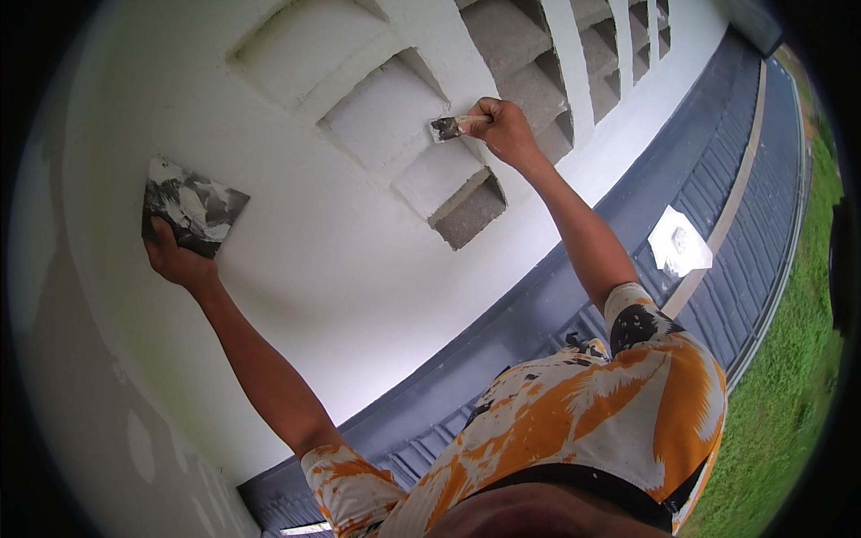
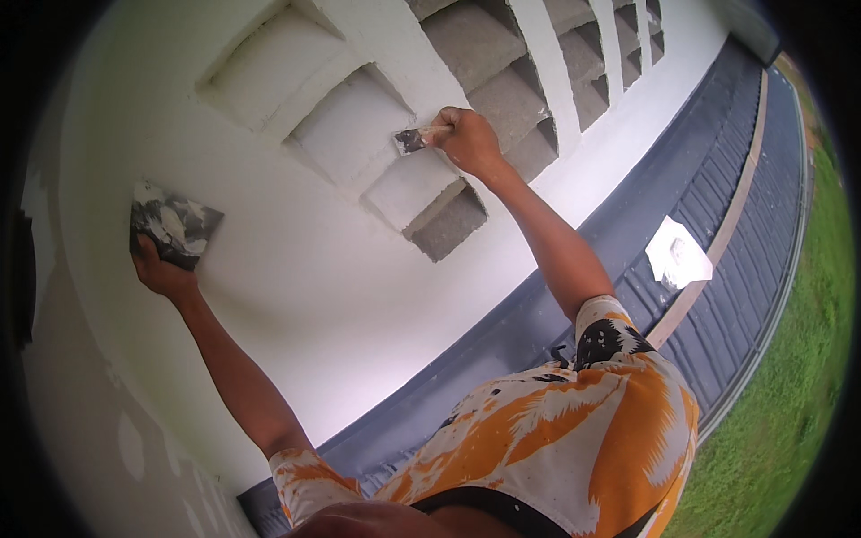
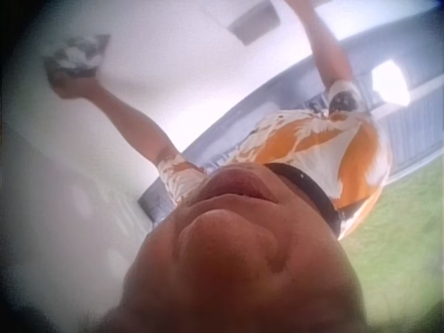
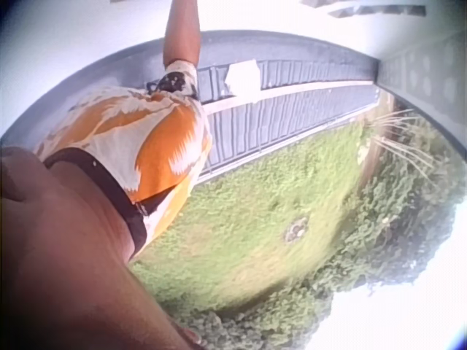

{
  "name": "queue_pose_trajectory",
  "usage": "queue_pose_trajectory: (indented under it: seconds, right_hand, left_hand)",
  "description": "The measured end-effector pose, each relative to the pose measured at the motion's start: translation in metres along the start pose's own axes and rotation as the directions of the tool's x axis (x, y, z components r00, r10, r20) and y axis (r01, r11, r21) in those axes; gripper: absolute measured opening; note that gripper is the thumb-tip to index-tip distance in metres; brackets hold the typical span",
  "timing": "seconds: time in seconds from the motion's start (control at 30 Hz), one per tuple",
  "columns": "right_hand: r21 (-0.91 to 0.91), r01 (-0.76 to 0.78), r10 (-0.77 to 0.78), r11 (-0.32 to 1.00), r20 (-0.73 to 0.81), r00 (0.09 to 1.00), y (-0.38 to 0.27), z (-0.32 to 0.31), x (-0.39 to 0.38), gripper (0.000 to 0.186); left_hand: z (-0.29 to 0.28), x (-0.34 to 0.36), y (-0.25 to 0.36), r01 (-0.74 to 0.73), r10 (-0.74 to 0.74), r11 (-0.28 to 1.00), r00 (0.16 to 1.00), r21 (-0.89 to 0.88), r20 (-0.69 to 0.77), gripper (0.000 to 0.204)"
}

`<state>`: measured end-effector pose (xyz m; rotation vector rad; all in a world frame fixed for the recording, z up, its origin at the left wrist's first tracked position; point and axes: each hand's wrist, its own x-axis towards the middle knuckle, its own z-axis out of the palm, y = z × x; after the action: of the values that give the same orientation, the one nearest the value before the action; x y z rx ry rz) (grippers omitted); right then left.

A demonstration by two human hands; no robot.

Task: The person applies white plaster to a ceiling using a trowel and a smaller putty knife. They repeatedly scoop plaster from the trowel and spread it into recessed rectangular sections, smoothing the surface.

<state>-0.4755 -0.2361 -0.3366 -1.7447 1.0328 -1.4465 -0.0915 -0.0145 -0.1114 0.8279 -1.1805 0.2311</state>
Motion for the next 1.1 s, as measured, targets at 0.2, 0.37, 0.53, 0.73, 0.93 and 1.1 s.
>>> queue_pose_trajectory:
  seconds: [0.2, 0.37, 0.53, 0.73, 0.93, 1.1]
  right_hand:
    - [-0.086, -0.174, 0.151, 0.981, -0.227, 0.962, -0.029, -0.018, 0.005, 0.014]
    - [-0.058, -0.035, 0.033, 0.998, -0.021, 0.999, -0.037, 0.012, -0.026, 0.019]
    - [-0.284, -0.059, -0.016, 0.957, -0.255, 0.967, -0.033, 0.016, -0.016, 0.02]
    - [-0.07, -0.145, 0.118, 0.987, -0.295, 0.948, -0.014, -0.037, 0.003, 0.02]
    - [-0.081, -0.093, 0.095, 0.992, 0.023, 0.995, -0.047, 0.014, -0.03, 0.018]
    - [-0.28, -0.096, -0.005, 0.955, -0.339, 0.941, -0.013, 0.002, -0.007, 0.018]
  left_hand:
    - [-0.009, 0.005, 0.003, 0.008, -0.008, 1.0, 1.0, 0.018, -0.003, 0.057]
    - [-0.004, 0.002, 0.004, -0.006, 0.007, 0.996, 1.0, 0.089, -0.015, 0.058]
    - [-0.001, 0.002, 0.004, 0.006, -0.006, 1.0, 1.0, 0.018, -0.001, 0.059]
    - [-0.006, 0.002, 0.005, 0.036, -0.035, 0.998, 0.999, -0.051, 0.018, 0.06]
    - [-0.004, 0.004, 0.003, 0.028, -0.023, 0.997, 0.998, -0.073, 0.065, 0.06]
    - [0.001, 0.004, 0.006, 0.009, -0.007, 0.999, 0.999, -0.036, 0.051, 0.061]
